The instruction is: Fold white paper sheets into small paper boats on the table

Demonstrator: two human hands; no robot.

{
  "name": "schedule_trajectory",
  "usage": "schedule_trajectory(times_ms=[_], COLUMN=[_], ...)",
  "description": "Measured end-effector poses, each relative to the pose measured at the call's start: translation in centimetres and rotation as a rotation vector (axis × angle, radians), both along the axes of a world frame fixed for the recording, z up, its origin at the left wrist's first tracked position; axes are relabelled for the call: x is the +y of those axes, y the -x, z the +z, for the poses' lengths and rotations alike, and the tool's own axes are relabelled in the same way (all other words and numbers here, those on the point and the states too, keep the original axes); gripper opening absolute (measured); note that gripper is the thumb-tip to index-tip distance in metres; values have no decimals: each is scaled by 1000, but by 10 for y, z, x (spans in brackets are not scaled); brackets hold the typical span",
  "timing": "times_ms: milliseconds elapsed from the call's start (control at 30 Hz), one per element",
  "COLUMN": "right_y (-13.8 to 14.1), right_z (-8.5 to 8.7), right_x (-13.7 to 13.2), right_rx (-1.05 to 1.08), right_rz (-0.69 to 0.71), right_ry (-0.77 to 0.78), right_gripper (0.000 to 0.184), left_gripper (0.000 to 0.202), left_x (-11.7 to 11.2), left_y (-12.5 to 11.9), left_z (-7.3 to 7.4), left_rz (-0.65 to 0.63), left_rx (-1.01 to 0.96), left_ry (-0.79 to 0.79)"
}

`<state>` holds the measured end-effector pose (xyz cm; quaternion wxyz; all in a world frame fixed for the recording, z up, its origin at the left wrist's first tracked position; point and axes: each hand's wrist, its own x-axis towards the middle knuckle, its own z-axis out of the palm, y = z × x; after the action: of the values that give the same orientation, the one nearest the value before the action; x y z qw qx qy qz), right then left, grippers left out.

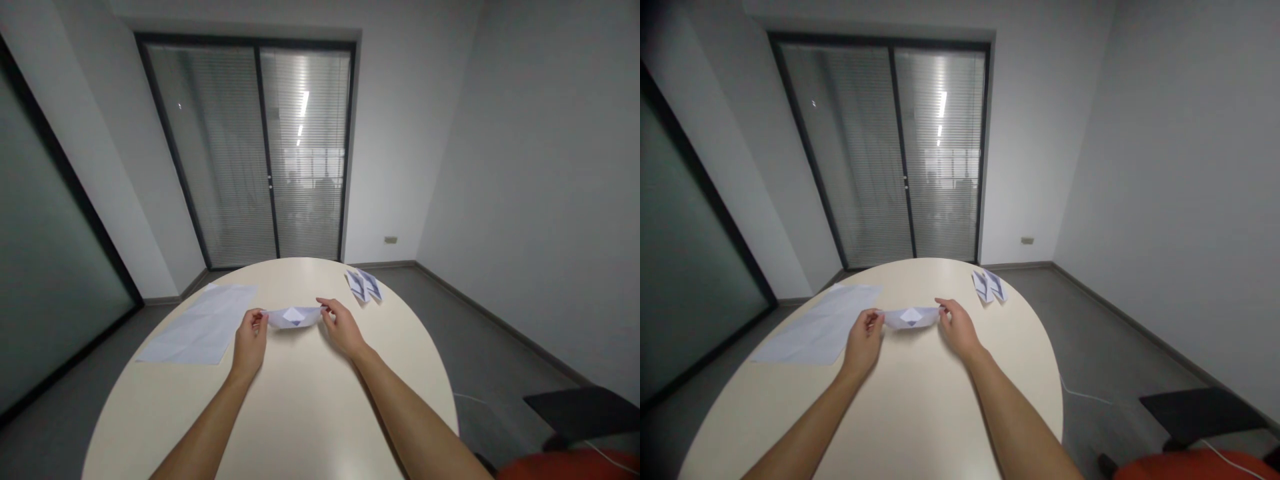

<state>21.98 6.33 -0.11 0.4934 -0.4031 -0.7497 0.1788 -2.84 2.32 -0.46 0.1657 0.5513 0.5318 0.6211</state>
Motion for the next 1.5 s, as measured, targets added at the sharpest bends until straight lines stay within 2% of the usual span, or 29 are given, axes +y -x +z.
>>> schedule_trajectory(times_ms=[433, 733, 800, 900, 1033, 1100, 1200, 1267, 1367, 1500], right_y=[-2, 0, 0, -1, -2, -1, 0, 0, 0, 0], right_z=[-5, -6, -6, -4, 0, 1, 3, 5, 7, 7], right_x=[6, 4, 4, 2, -2, -3, -5, -6, -8, -9], right_rx=[-58, -100, -131, -210, -318, -357, -391, -402, -408, -401], right_rz=[-96, -151, -160, -147, -135, -128, -126, -138, -168, -194], right_ry=[26, 74, 98, 173, 228, 238, 236, 235, 225, 225], right_gripper=[26, 24, 25, 26, 23, 22, 22, 22, 22, 22], left_gripper=[40, 41, 31, 18, 19, 22, 28, 30, 33, 41], left_x=[12, 14, 10, 1, -9, -11, -13, -16, -22, -26], left_y=[7, 7, 6, 5, 3, 2, -2, -6, -14, -18], left_z=[-11, -13, -10, -5, 0, 1, 2, 5, 10, 10], left_rz=[15, 0, 25, 101, 170, 147, 88, 15, -106, -117], left_rx=[-157, -221, -134, 146, 470, 594, 730, 782, 904, 998], left_ry=[33, 169, 212, 310, 452, 387, 154, 63, 24, 79])
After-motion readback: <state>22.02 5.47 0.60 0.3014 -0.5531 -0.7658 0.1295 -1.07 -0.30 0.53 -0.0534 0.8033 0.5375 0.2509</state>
